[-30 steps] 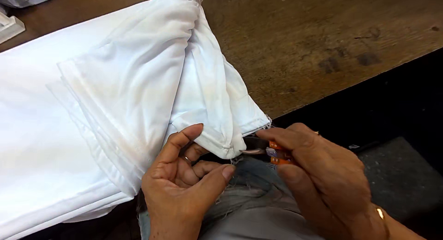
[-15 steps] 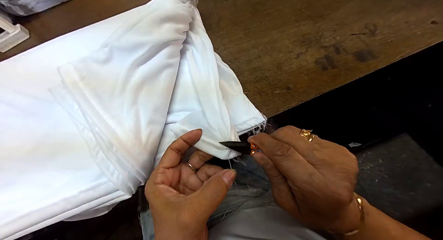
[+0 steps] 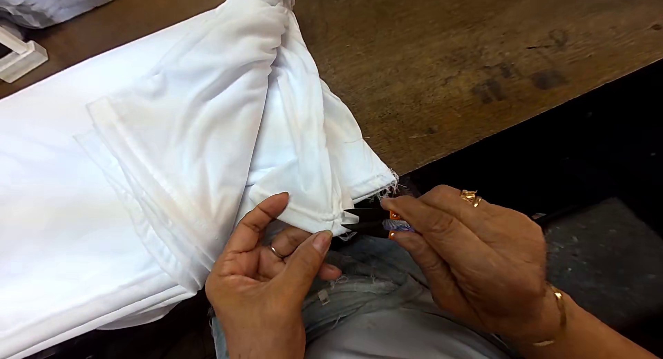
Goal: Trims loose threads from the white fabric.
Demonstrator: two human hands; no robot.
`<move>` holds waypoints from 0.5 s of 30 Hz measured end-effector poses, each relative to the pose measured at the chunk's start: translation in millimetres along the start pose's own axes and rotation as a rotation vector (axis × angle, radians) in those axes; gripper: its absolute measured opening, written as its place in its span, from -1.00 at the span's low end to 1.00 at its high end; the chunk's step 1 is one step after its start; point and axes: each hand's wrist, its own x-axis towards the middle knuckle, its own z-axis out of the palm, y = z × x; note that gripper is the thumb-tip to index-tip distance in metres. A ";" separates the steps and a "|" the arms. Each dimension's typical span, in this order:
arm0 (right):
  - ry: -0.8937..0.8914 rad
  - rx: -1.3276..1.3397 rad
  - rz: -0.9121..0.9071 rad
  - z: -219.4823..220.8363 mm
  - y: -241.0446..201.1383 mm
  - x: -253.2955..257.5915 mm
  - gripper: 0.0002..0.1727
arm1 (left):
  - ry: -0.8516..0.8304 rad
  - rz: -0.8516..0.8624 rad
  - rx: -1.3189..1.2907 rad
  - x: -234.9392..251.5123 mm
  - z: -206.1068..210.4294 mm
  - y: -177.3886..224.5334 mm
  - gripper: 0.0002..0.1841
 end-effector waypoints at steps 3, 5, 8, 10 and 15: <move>0.000 0.001 0.000 -2.1 0.9 -2.1 -0.59 | 0.004 -0.002 0.035 0.2 0.5 0.1 -0.44; 0.005 0.005 -0.002 -2.4 0.7 -2.5 -0.59 | 0.006 0.000 0.075 0.1 0.8 -0.2 -0.42; 0.010 0.002 -0.015 -1.6 -1.8 -0.9 -0.59 | 0.005 0.023 0.087 0.4 1.1 -0.4 -0.39; 0.012 0.007 -0.028 -0.5 -2.6 -0.4 -0.62 | 0.007 0.038 0.087 0.7 1.3 0.1 -0.39; 0.017 0.017 -0.031 -3.8 -1.9 1.6 -0.62 | 0.005 0.034 0.097 1.0 -0.7 2.4 -0.40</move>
